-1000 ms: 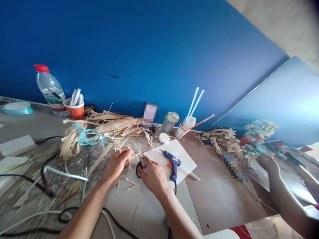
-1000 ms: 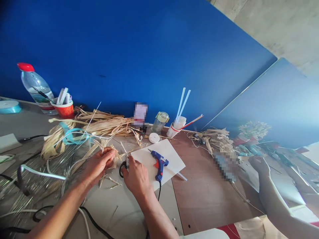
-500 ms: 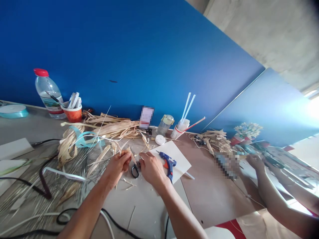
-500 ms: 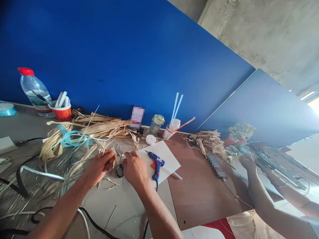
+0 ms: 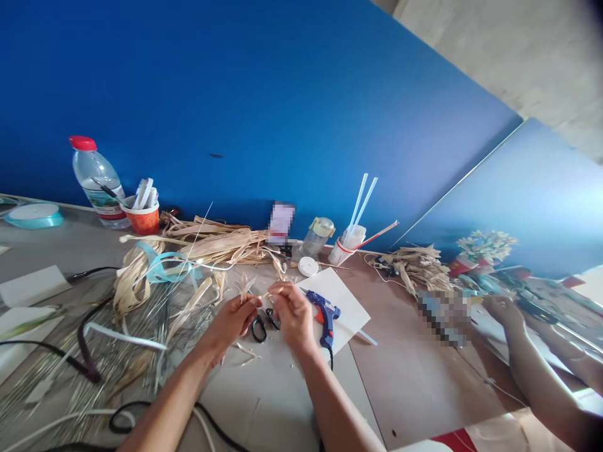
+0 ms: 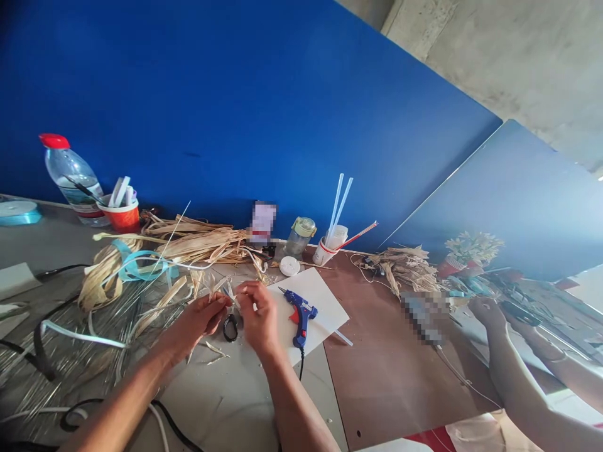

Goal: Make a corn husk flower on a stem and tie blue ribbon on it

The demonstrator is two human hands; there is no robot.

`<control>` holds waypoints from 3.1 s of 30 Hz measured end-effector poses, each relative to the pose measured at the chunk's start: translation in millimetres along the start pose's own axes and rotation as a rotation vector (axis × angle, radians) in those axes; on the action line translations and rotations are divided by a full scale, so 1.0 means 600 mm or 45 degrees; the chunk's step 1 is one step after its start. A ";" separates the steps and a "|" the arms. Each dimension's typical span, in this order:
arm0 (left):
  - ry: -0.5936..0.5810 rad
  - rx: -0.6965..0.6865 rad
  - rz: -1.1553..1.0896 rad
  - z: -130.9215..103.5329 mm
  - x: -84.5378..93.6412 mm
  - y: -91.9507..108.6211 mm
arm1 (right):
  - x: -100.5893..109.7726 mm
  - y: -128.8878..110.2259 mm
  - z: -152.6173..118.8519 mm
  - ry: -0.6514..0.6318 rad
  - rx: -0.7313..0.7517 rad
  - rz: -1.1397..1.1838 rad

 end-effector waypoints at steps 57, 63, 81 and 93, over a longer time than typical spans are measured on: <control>-0.112 -0.247 0.318 -0.012 -0.013 0.011 | 0.032 0.015 -0.009 0.032 -0.032 1.225; 0.069 -0.346 -0.141 -0.006 -0.001 0.006 | 0.026 0.023 -0.004 0.092 -0.144 1.243; -0.190 -0.111 -0.527 -0.014 -0.014 0.010 | 0.026 0.011 -0.011 -0.258 0.058 0.639; 0.154 -0.241 -0.153 -0.006 -0.012 0.021 | -0.008 0.037 -0.010 -0.045 -0.293 0.770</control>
Point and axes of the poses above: each hand's wrist, its own z-axis towards the middle knuckle, its own x-axis out of the back of the hand, y = z × x, the point moved 2 cm from there along z, towards the middle knuckle, and after that the axes turned 15 degrees about -y, right-handed, at the moved point
